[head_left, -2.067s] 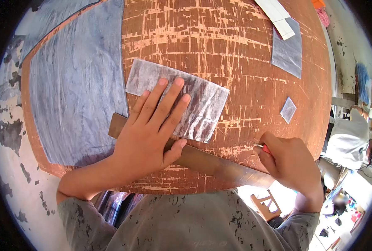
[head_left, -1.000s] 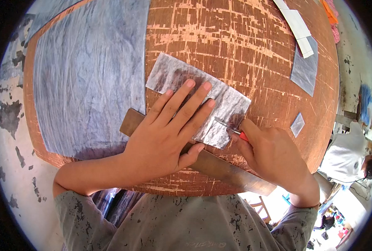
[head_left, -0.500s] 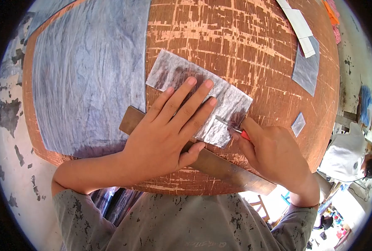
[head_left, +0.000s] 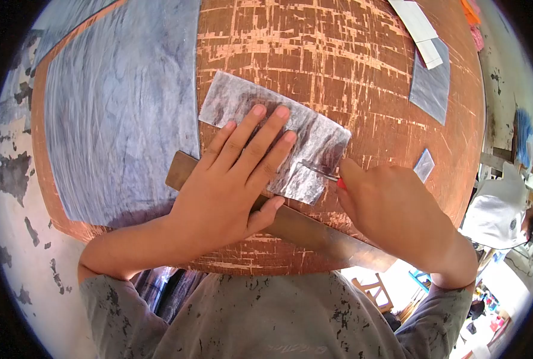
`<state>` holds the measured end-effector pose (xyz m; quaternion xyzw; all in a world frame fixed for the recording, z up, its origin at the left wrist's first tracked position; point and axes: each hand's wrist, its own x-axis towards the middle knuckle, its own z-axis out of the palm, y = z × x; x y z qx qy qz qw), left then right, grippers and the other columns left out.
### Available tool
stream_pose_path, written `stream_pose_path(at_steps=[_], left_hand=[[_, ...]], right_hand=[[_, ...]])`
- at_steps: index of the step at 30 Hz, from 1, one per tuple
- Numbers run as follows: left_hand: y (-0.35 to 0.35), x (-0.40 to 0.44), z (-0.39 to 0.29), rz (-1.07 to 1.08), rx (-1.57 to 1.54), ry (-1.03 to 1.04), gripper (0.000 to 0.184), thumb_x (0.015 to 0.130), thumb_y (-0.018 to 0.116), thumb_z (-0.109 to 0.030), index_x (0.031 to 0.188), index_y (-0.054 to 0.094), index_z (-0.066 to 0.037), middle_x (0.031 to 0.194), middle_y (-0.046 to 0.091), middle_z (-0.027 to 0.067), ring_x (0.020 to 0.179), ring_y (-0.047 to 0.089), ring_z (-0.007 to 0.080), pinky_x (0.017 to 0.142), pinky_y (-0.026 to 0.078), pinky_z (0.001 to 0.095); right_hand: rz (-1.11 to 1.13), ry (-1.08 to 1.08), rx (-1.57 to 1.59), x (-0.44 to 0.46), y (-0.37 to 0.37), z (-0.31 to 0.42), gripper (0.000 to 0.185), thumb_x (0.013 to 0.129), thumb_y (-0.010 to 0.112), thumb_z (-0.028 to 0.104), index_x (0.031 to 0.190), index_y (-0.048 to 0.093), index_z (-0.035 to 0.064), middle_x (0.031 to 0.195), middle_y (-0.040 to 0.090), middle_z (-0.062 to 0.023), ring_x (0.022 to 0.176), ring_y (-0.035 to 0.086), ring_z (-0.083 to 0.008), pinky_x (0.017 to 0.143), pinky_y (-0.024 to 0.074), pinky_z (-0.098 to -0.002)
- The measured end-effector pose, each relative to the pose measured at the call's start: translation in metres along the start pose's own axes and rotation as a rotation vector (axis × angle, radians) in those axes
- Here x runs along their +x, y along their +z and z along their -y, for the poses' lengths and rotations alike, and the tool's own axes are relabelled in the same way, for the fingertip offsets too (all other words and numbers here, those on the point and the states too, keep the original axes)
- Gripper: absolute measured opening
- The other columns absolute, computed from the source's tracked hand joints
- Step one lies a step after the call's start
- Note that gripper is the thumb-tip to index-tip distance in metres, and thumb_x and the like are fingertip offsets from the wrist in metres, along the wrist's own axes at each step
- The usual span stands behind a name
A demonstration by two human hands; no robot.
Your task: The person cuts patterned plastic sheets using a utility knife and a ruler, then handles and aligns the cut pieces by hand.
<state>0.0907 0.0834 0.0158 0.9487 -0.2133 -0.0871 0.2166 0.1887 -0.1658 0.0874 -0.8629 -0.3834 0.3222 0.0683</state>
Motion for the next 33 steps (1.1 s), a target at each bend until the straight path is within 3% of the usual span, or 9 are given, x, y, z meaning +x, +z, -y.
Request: stream_pose_path(at_steps=[13, 16, 18, 24, 29, 31, 33], left_hand=[[0.0, 0.001, -0.001, -0.016, 0.043, -0.003, 0.087, 0.095, 0.067, -0.035, 0.169, 0.035, -0.002, 0.179, 0.027, 0.0235, 0.165, 0.026, 0.0466, 0.131, 0.025, 0.061], [-0.002, 0.0, -0.001, -0.049, 0.046, 0.022, 0.085, 0.095, 0.069, -0.033, 0.168, 0.037, -0.001, 0.178, 0.028, 0.0237, 0.164, 0.028, 0.0472, 0.13, 0.026, 0.0609], [-0.001, 0.0, -0.002, -0.079, 0.052, 0.032, 0.085, 0.095, 0.07, -0.033, 0.167, 0.039, -0.001, 0.177, 0.029, 0.0233, 0.163, 0.028, 0.0465, 0.13, 0.026, 0.0607], [-0.015, -0.001, -0.01, -0.129, 0.193, 0.044, 0.081, 0.097, 0.074, -0.038, 0.163, 0.045, 0.0, 0.173, 0.036, 0.0239, 0.163, 0.031, 0.0435, 0.131, 0.026, 0.0597], [-0.029, 0.02, 0.004, -0.228, 0.231, 0.11, 0.084, 0.093, 0.08, -0.033, 0.163, 0.045, -0.001, 0.171, 0.041, 0.0193, 0.16, 0.035, 0.0419, 0.131, 0.028, 0.0562], [-0.039, 0.029, 0.009, -0.038, 0.117, 0.096, 0.091, 0.087, 0.088, -0.031, 0.164, 0.047, -0.004, 0.165, 0.048, 0.0188, 0.151, 0.045, 0.0415, 0.129, 0.033, 0.0521], [-0.044, 0.035, 0.008, -0.087, 0.105, 0.105, 0.092, 0.084, 0.091, -0.031, 0.163, 0.05, -0.005, 0.16, 0.052, 0.0183, 0.145, 0.05, 0.0396, 0.126, 0.037, 0.051]], right_hand=[[-0.034, 0.053, 0.011, -0.032, 0.012, -0.033, 0.024, 0.104, 0.069, 0.024, 0.097, 0.06, 0.0025, 0.074, 0.068, -0.0226, 0.073, 0.07, -0.045, 0.066, 0.0524, -0.0558], [-0.104, 0.021, 0.112, -0.051, 0.013, -0.044, 0.026, 0.105, 0.07, 0.029, 0.104, 0.063, 0.0042, 0.076, 0.07, -0.019, 0.071, 0.072, -0.0428, 0.065, 0.0534, -0.0538], [-0.251, 0.268, 0.224, -0.07, 0.017, -0.04, 0.027, 0.102, 0.075, 0.028, 0.115, 0.065, 0.0056, 0.083, 0.071, -0.019, 0.075, 0.072, -0.0423, 0.066, 0.0529, -0.0523], [-0.622, 0.26, 0.165, -0.106, 0.077, -0.045, 0.034, 0.102, 0.071, 0.016, 0.131, 0.059, 0.0036, 0.102, 0.071, -0.0244, 0.095, 0.072, -0.0463, 0.074, 0.0546, -0.0517], [-0.863, 0.277, 0.222, -0.114, 0.106, -0.062, 0.035, 0.104, 0.067, 0.011, 0.136, 0.056, 0.0032, 0.112, 0.069, -0.0266, 0.097, 0.069, -0.0498, 0.084, 0.0553, -0.0553], [-0.958, 0.267, 0.194, -0.111, 0.106, -0.074, 0.034, 0.104, 0.067, 0.009, 0.136, 0.057, 0.003, 0.117, 0.068, -0.0266, 0.099, 0.068, -0.0502, 0.088, 0.0551, -0.0559], [-1.103, 0.281, 0.158, -0.105, 0.098, -0.084, 0.032, 0.104, 0.067, 0.007, 0.134, 0.059, 0.002, 0.123, 0.063, -0.0253, 0.109, 0.065, -0.0515, 0.094, 0.0539, -0.0554]])
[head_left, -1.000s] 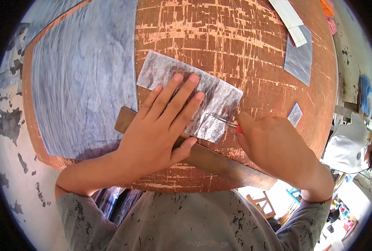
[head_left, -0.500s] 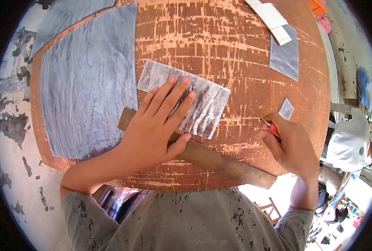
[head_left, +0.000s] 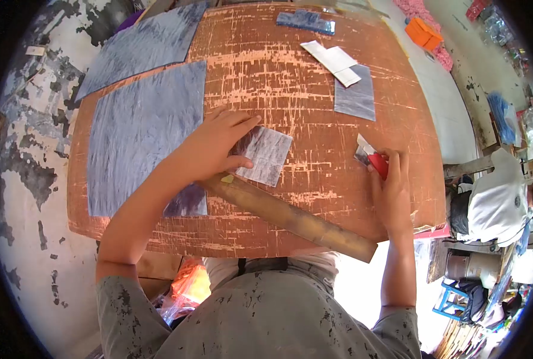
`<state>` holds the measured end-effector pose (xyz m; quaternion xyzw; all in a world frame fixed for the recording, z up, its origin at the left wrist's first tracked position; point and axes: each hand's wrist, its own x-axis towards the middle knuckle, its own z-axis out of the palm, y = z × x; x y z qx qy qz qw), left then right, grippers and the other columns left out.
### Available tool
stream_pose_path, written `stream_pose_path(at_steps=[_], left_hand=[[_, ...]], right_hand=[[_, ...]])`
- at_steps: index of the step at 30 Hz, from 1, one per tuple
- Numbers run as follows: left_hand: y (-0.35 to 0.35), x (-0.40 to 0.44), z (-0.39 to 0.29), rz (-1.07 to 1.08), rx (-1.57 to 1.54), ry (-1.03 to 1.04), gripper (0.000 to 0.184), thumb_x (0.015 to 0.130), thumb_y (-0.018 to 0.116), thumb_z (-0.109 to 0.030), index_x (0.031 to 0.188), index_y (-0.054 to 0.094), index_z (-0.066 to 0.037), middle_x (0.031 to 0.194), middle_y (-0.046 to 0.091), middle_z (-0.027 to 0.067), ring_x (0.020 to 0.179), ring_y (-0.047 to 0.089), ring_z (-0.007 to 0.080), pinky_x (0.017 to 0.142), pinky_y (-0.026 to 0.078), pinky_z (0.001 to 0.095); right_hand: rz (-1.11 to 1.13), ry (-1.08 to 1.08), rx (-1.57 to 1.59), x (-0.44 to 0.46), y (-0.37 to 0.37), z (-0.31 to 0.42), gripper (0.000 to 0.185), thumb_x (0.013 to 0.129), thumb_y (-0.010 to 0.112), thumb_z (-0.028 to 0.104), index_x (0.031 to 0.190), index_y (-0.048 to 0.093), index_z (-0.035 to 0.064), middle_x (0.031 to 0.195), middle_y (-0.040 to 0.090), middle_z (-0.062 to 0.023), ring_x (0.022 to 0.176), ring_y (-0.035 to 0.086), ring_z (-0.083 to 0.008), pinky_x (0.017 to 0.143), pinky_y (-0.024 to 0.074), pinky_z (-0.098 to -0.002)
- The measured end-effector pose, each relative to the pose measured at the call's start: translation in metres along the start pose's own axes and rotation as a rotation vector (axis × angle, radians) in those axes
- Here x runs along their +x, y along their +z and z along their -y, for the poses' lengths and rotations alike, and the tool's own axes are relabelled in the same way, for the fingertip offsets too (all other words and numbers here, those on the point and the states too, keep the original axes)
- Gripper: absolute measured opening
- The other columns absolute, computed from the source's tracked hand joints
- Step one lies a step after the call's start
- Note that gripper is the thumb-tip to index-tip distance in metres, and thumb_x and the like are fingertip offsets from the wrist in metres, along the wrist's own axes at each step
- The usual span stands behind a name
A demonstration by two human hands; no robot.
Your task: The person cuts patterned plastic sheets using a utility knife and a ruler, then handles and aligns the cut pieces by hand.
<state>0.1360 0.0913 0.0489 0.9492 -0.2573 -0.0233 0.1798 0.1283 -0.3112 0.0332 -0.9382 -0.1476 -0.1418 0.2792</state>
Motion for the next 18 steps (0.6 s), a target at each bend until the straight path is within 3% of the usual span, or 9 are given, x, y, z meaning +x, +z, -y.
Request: stream_pose_path(at_steps=[2, 5, 7, 8, 10, 11, 13, 16, 18], left_hand=[[-0.005, 0.008, 0.002, -0.046, -0.005, 0.004, 0.094, 0.081, 0.094, -0.031, 0.161, 0.053, -0.007, 0.154, 0.056, 0.0178, 0.138, 0.055, 0.0377, 0.122, 0.041, 0.0499], [-0.015, 0.025, 0.009, 0.006, -0.17, -0.045, 0.076, 0.082, 0.094, -0.032, 0.148, 0.066, -0.006, 0.146, 0.059, 0.0161, 0.131, 0.059, 0.0347, 0.114, 0.047, 0.0481], [-0.027, 0.034, 0.013, 0.087, -0.237, -0.054, 0.054, 0.086, 0.093, -0.03, 0.129, 0.073, -0.002, 0.13, 0.066, 0.0143, 0.123, 0.063, 0.0316, 0.104, 0.052, 0.0461], [-0.037, 0.036, 0.01, 0.069, -0.226, -0.054, 0.054, 0.086, 0.093, -0.03, 0.129, 0.073, -0.002, 0.13, 0.066, 0.0143, 0.123, 0.063, 0.0316, 0.104, 0.052, 0.0461], [-0.055, 0.034, 0.003, -0.034, -0.302, -0.08, 0.039, 0.091, 0.09, -0.027, 0.114, 0.073, -0.001, 0.112, 0.072, 0.0112, 0.107, 0.07, 0.0256, 0.094, 0.056, 0.0416], [-0.064, 0.029, -0.004, -0.044, -0.294, -0.083, 0.039, 0.091, 0.09, -0.027, 0.114, 0.073, -0.001, 0.112, 0.072, 0.0112, 0.107, 0.07, 0.0256, 0.094, 0.056, 0.0416], [-0.08, 0.017, -0.02, -0.148, -0.495, -0.171, 0.03, 0.097, 0.085, -0.023, 0.113, 0.071, -0.002, 0.097, 0.074, 0.0055, 0.094, 0.071, 0.0155, 0.084, 0.057, 0.0358], [-0.076, -0.007, -0.059, -0.289, -0.783, -0.211, 0.022, 0.104, 0.078, -0.017, 0.119, 0.069, -0.004, 0.098, 0.076, 0.0014, 0.092, 0.07, 0.0083, 0.08, 0.056, 0.03], [-0.059, -0.024, -0.081, -0.294, -0.752, -0.18, 0.021, 0.107, 0.074, -0.013, 0.124, 0.067, -0.004, 0.103, 0.077, 0.0014, 0.094, 0.07, 0.0068, 0.08, 0.055, 0.0278]], right_hand=[[0.001, 0.024, 0.017, 0.004, 0.002, -0.01, 0.032, 0.104, 0.068, 0.008, 0.134, 0.06, 0.0018, 0.124, 0.061, -0.0247, 0.114, 0.063, -0.0505, 0.097, 0.0525, -0.0542], [0.032, 0.028, -0.032, 0.004, 0.001, -0.015, 0.034, 0.104, 0.07, 0.012, 0.135, 0.062, 0.0016, 0.127, 0.059, -0.024, 0.119, 0.061, -0.048, 0.103, 0.0494, -0.0522], [0.05, -0.005, -0.101, 0.001, 0.0, -0.017, 0.036, 0.103, 0.071, 0.014, 0.137, 0.063, 0.0016, 0.128, 0.059, -0.024, 0.12, 0.061, -0.0465, 0.105, 0.0477, -0.0514], [0.021, -0.049, -0.167, -0.001, 0.001, -0.018, 0.04, 0.103, 0.072, 0.018, 0.139, 0.064, 0.0017, 0.13, 0.06, -0.0236, 0.122, 0.061, -0.0454, 0.107, 0.0461, -0.0505], [-0.009, -0.1, -0.229, -0.007, -0.002, -0.014, 0.044, 0.103, 0.073, 0.021, 0.141, 0.064, 0.0018, 0.133, 0.061, -0.0232, 0.123, 0.06, -0.0443, 0.109, 0.0445, -0.0496], [-0.059, -0.089, -0.207, -0.009, -0.004, -0.007, 0.046, 0.103, 0.074, 0.023, 0.143, 0.064, 0.0017, 0.137, 0.061, -0.0226, 0.125, 0.061, -0.0435, 0.11, 0.0452, -0.0498], [-0.122, -0.09, -0.18, -0.011, -0.011, 0.013, 0.049, 0.104, 0.074, 0.026, 0.145, 0.064, 0.0017, 0.14, 0.062, -0.0221, 0.127, 0.061, -0.0427, 0.11, 0.046, -0.0499], [-0.051, -0.102, 0.126, -0.017, -0.032, 0.061, 0.051, 0.105, 0.073, 0.027, 0.147, 0.061, 0.0007, 0.145, 0.062, -0.0228, 0.13, 0.061, -0.0414, 0.107, 0.0491, -0.0498], [0.074, -0.174, 0.496, -0.022, -0.033, 0.089, 0.047, 0.107, 0.073, 0.026, 0.144, 0.063, -0.0007, 0.135, 0.069, -0.0194, 0.122, 0.067, -0.032, 0.101, 0.0533, -0.0445]])
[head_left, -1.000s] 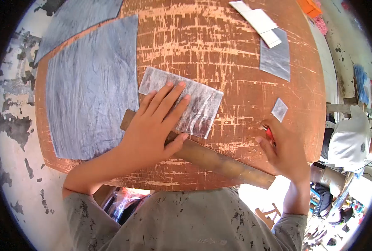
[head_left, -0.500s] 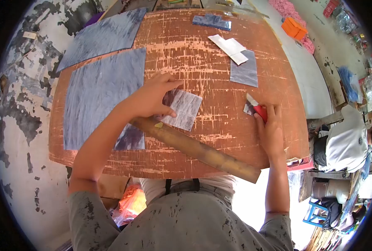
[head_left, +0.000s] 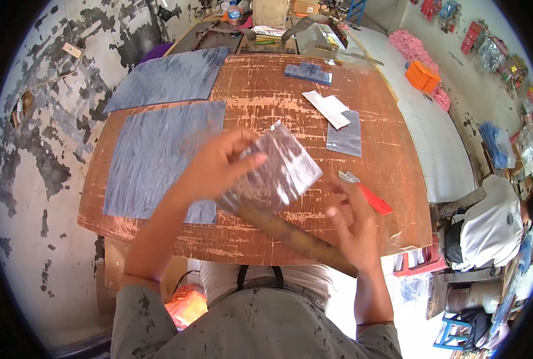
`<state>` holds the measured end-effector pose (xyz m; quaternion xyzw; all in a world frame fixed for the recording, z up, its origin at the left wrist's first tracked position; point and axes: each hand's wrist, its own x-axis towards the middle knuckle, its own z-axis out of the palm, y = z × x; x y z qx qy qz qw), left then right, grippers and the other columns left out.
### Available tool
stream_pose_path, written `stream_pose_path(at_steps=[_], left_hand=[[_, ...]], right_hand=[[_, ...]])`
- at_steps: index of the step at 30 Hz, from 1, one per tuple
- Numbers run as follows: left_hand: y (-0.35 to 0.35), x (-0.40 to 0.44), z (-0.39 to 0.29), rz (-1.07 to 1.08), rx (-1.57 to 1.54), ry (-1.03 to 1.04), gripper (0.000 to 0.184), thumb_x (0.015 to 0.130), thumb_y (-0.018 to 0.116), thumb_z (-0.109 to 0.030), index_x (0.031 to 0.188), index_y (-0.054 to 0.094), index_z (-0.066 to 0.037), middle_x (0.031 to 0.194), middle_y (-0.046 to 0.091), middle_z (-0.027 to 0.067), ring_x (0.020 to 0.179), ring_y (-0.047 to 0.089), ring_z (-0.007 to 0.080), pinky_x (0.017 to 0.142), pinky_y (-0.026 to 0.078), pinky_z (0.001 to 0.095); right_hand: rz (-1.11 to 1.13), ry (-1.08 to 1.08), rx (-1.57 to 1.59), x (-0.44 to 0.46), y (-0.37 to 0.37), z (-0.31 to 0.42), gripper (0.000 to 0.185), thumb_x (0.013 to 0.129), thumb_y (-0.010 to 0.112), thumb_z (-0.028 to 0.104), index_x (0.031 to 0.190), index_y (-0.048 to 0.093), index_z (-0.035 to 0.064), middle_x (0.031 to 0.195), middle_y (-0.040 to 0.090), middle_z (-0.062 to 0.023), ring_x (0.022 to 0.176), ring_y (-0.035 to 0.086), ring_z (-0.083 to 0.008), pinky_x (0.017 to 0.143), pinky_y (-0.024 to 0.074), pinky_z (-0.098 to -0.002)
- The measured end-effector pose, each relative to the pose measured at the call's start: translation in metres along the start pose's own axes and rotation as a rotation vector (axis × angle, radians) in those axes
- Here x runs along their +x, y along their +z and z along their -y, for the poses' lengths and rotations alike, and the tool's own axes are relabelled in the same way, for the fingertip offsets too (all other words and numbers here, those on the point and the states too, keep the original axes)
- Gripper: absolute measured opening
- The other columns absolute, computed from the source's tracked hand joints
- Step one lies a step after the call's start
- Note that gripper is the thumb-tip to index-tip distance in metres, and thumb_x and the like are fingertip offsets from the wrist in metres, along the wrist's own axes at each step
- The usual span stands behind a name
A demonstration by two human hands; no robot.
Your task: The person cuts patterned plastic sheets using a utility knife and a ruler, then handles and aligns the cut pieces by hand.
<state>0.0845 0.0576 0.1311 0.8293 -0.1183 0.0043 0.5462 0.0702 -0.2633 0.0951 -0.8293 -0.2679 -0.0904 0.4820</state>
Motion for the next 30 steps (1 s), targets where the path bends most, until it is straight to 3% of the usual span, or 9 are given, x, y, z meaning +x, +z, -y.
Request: stream_pose_path(at_steps=[3, 6, 10, 12, 18, 20, 22, 23, 30], left_hand=[[0.037, -0.035, 0.002, -0.048, -0.26, -0.037, 0.022, 0.108, 0.074, -0.017, 0.121, 0.066, -0.001, 0.105, 0.078, 0.0035, 0.093, 0.07, 0.0064, 0.077, 0.055, 0.027], [0.051, -0.057, 0.003, -0.115, -0.318, -0.078, 0.025, 0.11, 0.07, -0.014, 0.13, 0.066, 0.001, 0.109, 0.078, 0.004, 0.094, 0.07, 0.0061, 0.079, 0.056, 0.0261], [0.063, -0.076, 0.013, -0.155, -0.383, -0.244, 0.033, 0.111, 0.068, -0.011, 0.14, 0.064, 0.003, 0.112, 0.078, 0.0054, 0.096, 0.07, 0.0067, 0.081, 0.057, 0.0255], [0.068, -0.079, 0.021, -0.186, -0.413, -0.22, 0.035, 0.111, 0.068, -0.011, 0.142, 0.063, 0.004, 0.113, 0.078, 0.0058, 0.096, 0.071, 0.0075, 0.081, 0.058, 0.0258], [0.074, -0.087, 0.005, -0.178, -0.336, -0.164, 0.032, 0.111, 0.068, -0.01, 0.139, 0.065, 0.004, 0.113, 0.078, 0.007, 0.098, 0.073, 0.0086, 0.078, 0.059, 0.0276], [0.076, -0.093, 0.006, -0.212, -0.076, -0.064, 0.032, 0.11, 0.068, -0.01, 0.138, 0.063, 0.004, 0.113, 0.078, 0.0071, 0.097, 0.073, 0.0083, 0.076, 0.059, 0.0263], [0.059, -0.108, 0.023, -0.313, -0.28, -0.131, 0.033, 0.11, 0.068, -0.01, 0.139, 0.062, 0.004, 0.113, 0.078, 0.0068, 0.095, 0.072, 0.0075, 0.074, 0.058, 0.026], [0.051, -0.111, 0.032, -0.412, -0.465, -0.183, 0.033, 0.11, 0.069, -0.01, 0.139, 0.061, 0.004, 0.112, 0.077, 0.0065, 0.093, 0.071, 0.0066, 0.072, 0.058, 0.0257], [0.055, -0.117, 0.052, -0.44, -0.421, -0.214, 0.034, 0.111, 0.067, -0.009, 0.141, 0.059, 0.004, 0.114, 0.076, 0.0053, 0.095, 0.066, 0.0031, 0.077, 0.056, 0.0238]], right_hand=[[0.045, 0.257, 0.525, -0.009, 0.034, 0.003, 0.037, 0.109, 0.073, 0.025, 0.135, 0.07, -0.0019, 0.117, 0.075, -0.0125, 0.104, 0.07, -0.0207, 0.092, 0.0545, -0.0361], [0.071, 0.52, 0.655, -0.007, 0.043, 0.003, 0.029, 0.109, 0.074, 0.023, 0.121, 0.076, -0.0027, 0.101, 0.075, -0.0054, 0.091, 0.066, -0.0123, 0.084, 0.0535, -0.0304], [0.035, 0.338, 0.441, -0.007, 0.052, 0.007, 0.023, 0.107, 0.076, 0.019, 0.112, 0.078, -0.0034, 0.095, 0.076, -0.0061, 0.087, 0.067, -0.0122, 0.08, 0.0536, -0.0305], [-0.034, -0.007, 0.019, -0.004, 0.05, 0.015, 0.019, 0.103, 0.08, 0.015, 0.107, 0.079, -0.0037, 0.093, 0.076, -0.0067, 0.088, 0.067, -0.0118, 0.081, 0.0539, -0.0312], [-0.166, 0.176, 0.313, -0.012, 0.049, 0.012, 0.007, 0.101, 0.079, 0.006, 0.103, 0.081, -0.0004, 0.095, 0.079, -0.0069, 0.09, 0.072, -0.0182, 0.084, 0.0552, -0.0317], [-0.102, 0.2, 0.291, -0.021, 0.022, -0.015, 0.014, 0.105, 0.075, 0.01, 0.116, 0.081, 0.0028, 0.103, 0.079, -0.0079, 0.096, 0.073, -0.0181, 0.088, 0.055, -0.0306], [-0.858, 0.249, 0.296, -0.012, -0.044, -0.068, 0.022, 0.114, 0.064, 0.024, 0.121, 0.068, 0.0037, 0.095, 0.069, -0.0042, 0.088, 0.063, -0.0121, 0.08, 0.051, -0.0287], [-0.908, 0.178, 0.539, -0.008, -0.082, -0.082, 0.018, 0.116, 0.062, 0.023, 0.112, 0.065, 0.0051, 0.089, 0.063, -0.0014, 0.082, 0.058, -0.0097, 0.074, 0.0471, -0.0286], [-0.315, 0.324, -0.265, -0.028, -0.124, -0.134, 0.028, 0.117, 0.059, 0.026, 0.125, 0.07, 0.0014, 0.092, 0.065, -0.0004, 0.079, 0.056, -0.0086, 0.071, 0.0456, -0.0258]])
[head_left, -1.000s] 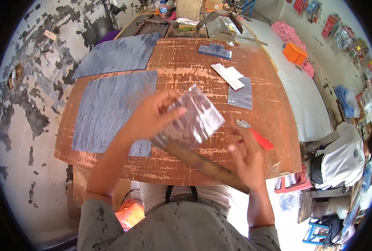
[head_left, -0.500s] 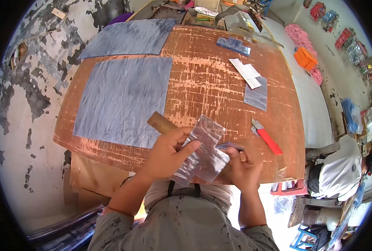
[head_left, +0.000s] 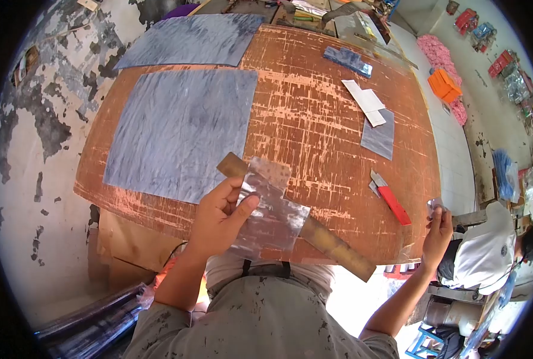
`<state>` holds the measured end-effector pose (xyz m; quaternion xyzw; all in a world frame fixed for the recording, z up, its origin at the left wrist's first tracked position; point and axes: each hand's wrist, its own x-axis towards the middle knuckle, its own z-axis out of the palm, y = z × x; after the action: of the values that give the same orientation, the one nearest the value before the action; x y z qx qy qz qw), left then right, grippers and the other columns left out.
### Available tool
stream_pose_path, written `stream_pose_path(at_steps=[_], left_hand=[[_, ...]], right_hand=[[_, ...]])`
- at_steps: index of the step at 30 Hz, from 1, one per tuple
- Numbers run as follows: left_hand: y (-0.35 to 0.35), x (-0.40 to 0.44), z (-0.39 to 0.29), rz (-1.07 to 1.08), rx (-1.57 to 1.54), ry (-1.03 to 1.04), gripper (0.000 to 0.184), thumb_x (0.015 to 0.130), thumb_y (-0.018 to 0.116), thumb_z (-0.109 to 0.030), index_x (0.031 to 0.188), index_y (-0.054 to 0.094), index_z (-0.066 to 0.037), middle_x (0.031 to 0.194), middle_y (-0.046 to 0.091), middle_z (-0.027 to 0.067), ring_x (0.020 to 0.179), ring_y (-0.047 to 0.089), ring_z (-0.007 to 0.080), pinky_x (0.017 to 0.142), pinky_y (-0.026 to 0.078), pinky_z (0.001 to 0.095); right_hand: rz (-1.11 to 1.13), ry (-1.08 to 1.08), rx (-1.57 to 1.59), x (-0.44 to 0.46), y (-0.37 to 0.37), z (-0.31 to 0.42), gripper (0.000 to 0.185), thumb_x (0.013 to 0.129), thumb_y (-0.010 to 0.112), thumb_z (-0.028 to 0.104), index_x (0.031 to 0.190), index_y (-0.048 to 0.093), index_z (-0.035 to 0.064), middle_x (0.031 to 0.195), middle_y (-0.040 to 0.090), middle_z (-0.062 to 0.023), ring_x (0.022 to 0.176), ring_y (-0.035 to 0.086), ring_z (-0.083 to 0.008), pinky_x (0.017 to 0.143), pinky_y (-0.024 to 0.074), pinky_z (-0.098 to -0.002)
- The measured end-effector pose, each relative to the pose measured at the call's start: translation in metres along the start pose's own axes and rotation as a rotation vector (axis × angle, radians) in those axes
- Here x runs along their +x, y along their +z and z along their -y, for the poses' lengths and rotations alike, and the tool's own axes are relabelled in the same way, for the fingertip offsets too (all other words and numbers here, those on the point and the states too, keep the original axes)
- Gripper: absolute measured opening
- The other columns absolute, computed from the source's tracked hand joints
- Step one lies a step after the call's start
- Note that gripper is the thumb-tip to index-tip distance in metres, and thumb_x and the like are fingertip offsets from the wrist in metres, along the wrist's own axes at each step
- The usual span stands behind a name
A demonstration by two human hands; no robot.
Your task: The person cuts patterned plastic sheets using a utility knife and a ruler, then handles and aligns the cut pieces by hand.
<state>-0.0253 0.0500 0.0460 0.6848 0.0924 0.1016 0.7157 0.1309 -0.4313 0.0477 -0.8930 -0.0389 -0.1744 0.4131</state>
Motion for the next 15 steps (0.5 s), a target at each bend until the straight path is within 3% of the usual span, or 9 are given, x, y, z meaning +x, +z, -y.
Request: stream_pose_path(at_steps=[4, 6, 7, 8, 10, 11, 13, 15], left_hand=[[0.005, 0.006, 0.002, 0.048, -0.073, -0.015, 0.035, 0.111, 0.067, -0.009, 0.142, 0.059, 0.004, 0.117, 0.076, 0.0053, 0.1, 0.067, 0.0047, 0.081, 0.055, 0.0234], [0.009, 0.009, 0.004, 0.073, -0.108, -0.01, 0.035, 0.111, 0.067, -0.008, 0.143, 0.059, 0.004, 0.117, 0.076, 0.0054, 0.1, 0.067, 0.0053, 0.081, 0.055, 0.0235], [0.011, 0.007, 0.007, 0.073, -0.097, 0.009, 0.038, 0.11, 0.068, -0.009, 0.144, 0.058, 0.004, 0.117, 0.076, 0.0054, 0.099, 0.068, 0.006, 0.081, 0.055, 0.0241], [0.011, 0.006, 0.009, 0.074, -0.086, 0.028, 0.04, 0.109, 0.069, -0.009, 0.146, 0.058, 0.005, 0.117, 0.076, 0.0054, 0.098, 0.068, 0.0068, 0.081, 0.056, 0.0247], [0.007, 0.003, 0.01, 0.158, -0.004, 0.018, 0.043, 0.108, 0.071, -0.011, 0.146, 0.06, 0.004, 0.113, 0.076, 0.0063, 0.097, 0.069, 0.0074, 0.081, 0.057, 0.0261], [0.006, 0.002, 0.01, 0.234, 0.083, -0.002, 0.045, 0.106, 0.074, -0.012, 0.145, 0.061, 0.004, 0.109, 0.077, 0.0072, 0.096, 0.07, 0.0081, 0.08, 0.057, 0.0275], [0.009, 0.007, 0.005, 0.343, 0.178, -0.011, 0.046, 0.104, 0.077, -0.016, 0.144, 0.064, 0.003, 0.105, 0.078, 0.0077, 0.094, 0.071, 0.0092, 0.08, 0.058, 0.0292], [0.015, 0.012, -0.007, 0.454, 0.275, -0.016, 0.047, 0.102, 0.08, -0.019, 0.143, 0.067, 0.001, 0.101, 0.078, 0.0081, 0.092, 0.072, 0.0104, 0.079, 0.058, 0.0308]], right_hand=[[-0.03, 0.092, -0.086, -0.001, 0.011, -0.021, 0.038, 0.113, 0.066, 0.025, 0.143, 0.068, 0.0025, 0.1, 0.068, -0.0052, 0.087, 0.063, -0.0144, 0.079, 0.0511, -0.0292], [-0.185, -0.048, -0.34, -0.008, 0.022, -0.009, 0.037, 0.112, 0.067, 0.022, 0.142, 0.068, 0.0022, 0.11, 0.07, -0.0108, 0.099, 0.067, -0.0199, 0.086, 0.0535, -0.0326], [-0.301, -0.394, -0.61, -0.006, 0.022, -0.019, 0.029, 0.111, 0.068, 0.02, 0.132, 0.072, 0.0011, 0.118, 0.07, -0.0141, 0.107, 0.069, -0.0236, 0.089, 0.0545, -0.0362], [-0.312, -0.394, -0.616, -0.008, 0.021, -0.011, 0.029, 0.111, 0.068, 0.02, 0.132, 0.072, 0.0011, 0.118, 0.07, -0.0141, 0.107, 0.069, -0.0236, 0.089, 0.0545, -0.0362], [-0.256, -0.232, -0.247, -0.023, 0.032, 0.025, 0.02, 0.105, 0.073, 0.014, 0.121, 0.076, 0.0012, 0.121, 0.07, -0.0147, 0.111, 0.068, -0.0294, 0.092, 0.0544, -0.0399], [-0.104, -0.089, -0.024, -0.033, 0.035, 0.043, 0.012, 0.101, 0.076, 0.01, 0.109, 0.077, 0.0005, 0.125, 0.07, -0.0149, 0.116, 0.067, -0.0298, 0.095, 0.0545, -0.0401], [0.113, -0.27, 0.081, -0.05, 0.051, 0.097, 0.018, 0.098, 0.077, 0.004, 0.116, 0.076, 0.001, 0.126, 0.071, -0.0148, 0.117, 0.067, -0.0272, 0.094, 0.0547, -0.0381], [0.224, -0.312, 0.309, -0.057, 0.077, 0.143, 0.029, 0.096, 0.078, 0.001, 0.125, 0.073, 0.0007, 0.129, 0.072, -0.0155, 0.118, 0.068, -0.0244, 0.095, 0.0553, -0.0371]])
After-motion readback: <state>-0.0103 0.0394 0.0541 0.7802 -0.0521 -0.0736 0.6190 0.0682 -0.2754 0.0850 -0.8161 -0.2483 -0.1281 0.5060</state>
